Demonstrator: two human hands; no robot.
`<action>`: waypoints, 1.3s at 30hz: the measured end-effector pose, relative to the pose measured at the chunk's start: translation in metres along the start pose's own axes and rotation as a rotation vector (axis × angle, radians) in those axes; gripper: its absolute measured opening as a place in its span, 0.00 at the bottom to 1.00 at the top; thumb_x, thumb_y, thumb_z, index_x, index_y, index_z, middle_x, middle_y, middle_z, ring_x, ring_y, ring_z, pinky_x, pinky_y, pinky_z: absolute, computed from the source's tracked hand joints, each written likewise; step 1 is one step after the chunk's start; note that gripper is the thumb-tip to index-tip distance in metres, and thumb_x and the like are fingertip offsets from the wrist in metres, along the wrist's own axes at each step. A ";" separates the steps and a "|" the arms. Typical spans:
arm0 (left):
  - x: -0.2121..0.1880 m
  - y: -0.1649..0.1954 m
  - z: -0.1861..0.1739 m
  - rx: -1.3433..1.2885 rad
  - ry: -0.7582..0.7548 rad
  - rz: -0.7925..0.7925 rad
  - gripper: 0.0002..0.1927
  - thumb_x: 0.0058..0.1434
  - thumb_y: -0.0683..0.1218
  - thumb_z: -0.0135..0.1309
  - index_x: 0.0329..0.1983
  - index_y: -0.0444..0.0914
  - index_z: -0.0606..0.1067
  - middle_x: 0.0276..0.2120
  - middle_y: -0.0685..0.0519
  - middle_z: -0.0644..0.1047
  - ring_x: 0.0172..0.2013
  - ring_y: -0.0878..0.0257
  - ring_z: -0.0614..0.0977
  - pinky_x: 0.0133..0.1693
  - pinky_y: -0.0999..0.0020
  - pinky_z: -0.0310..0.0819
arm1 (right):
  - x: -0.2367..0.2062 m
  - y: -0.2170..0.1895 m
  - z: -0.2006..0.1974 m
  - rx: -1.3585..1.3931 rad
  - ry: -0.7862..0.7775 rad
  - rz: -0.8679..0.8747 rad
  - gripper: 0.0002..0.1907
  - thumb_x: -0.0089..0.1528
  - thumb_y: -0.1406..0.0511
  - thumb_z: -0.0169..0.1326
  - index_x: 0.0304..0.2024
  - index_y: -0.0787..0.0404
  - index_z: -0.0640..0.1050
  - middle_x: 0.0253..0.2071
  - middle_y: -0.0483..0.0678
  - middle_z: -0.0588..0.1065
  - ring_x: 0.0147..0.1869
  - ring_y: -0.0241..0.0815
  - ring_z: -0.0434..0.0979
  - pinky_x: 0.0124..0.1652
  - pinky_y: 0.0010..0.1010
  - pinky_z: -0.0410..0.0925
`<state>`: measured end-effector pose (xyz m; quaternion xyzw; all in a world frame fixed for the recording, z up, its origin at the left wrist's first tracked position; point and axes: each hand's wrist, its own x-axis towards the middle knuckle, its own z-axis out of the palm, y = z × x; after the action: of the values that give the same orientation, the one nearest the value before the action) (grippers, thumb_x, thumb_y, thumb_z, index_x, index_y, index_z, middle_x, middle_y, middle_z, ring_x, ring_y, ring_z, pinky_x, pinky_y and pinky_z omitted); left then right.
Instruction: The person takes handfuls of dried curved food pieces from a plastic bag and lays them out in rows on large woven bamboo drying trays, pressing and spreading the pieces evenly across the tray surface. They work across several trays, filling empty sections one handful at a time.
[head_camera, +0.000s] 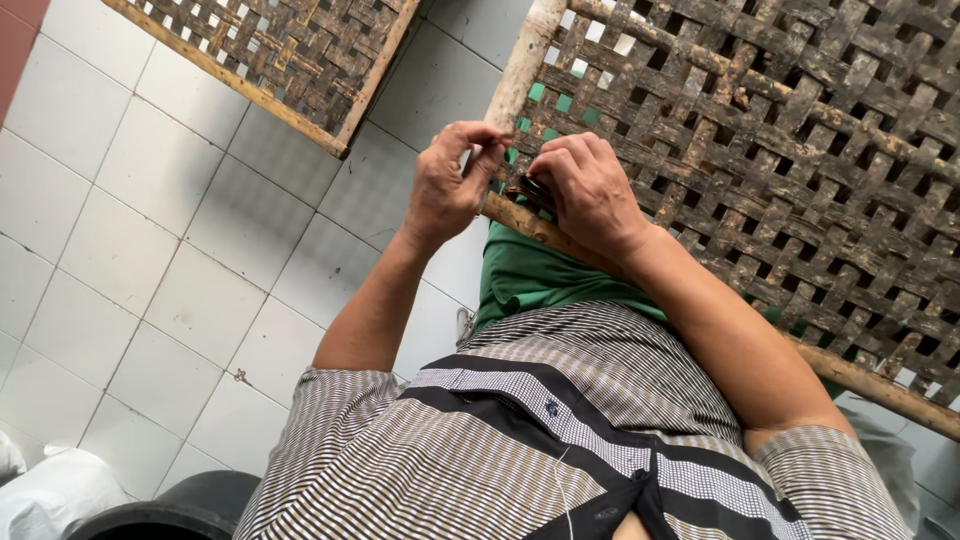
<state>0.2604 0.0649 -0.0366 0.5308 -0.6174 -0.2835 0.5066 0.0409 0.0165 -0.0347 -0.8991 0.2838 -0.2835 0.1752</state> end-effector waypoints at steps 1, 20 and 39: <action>-0.001 0.003 0.001 0.082 -0.009 0.014 0.07 0.69 0.41 0.60 0.49 0.40 0.76 0.43 0.51 0.81 0.46 0.58 0.81 0.50 0.62 0.73 | -0.002 -0.001 0.000 0.038 0.009 0.004 0.08 0.66 0.72 0.57 0.47 0.61 0.73 0.50 0.50 0.75 0.55 0.53 0.73 0.56 0.43 0.68; -0.008 0.031 0.028 0.409 -0.067 0.297 0.09 0.62 0.35 0.56 0.44 0.40 0.75 0.38 0.53 0.78 0.46 0.55 0.81 0.53 0.56 0.68 | -0.007 -0.005 -0.014 0.290 0.017 0.145 0.10 0.68 0.77 0.53 0.50 0.63 0.73 0.46 0.54 0.73 0.47 0.51 0.79 0.45 0.36 0.74; 0.015 0.041 0.051 -0.629 -0.155 -0.207 0.19 0.69 0.48 0.64 0.53 0.35 0.69 0.36 0.58 0.72 0.36 0.73 0.74 0.40 0.76 0.75 | 0.001 -0.023 -0.058 1.167 0.267 0.684 0.09 0.70 0.69 0.59 0.51 0.65 0.76 0.44 0.46 0.79 0.44 0.30 0.78 0.44 0.21 0.73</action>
<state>0.1988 0.0523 -0.0119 0.3852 -0.4792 -0.5494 0.5658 0.0157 0.0251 0.0215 -0.4751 0.3718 -0.4270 0.6736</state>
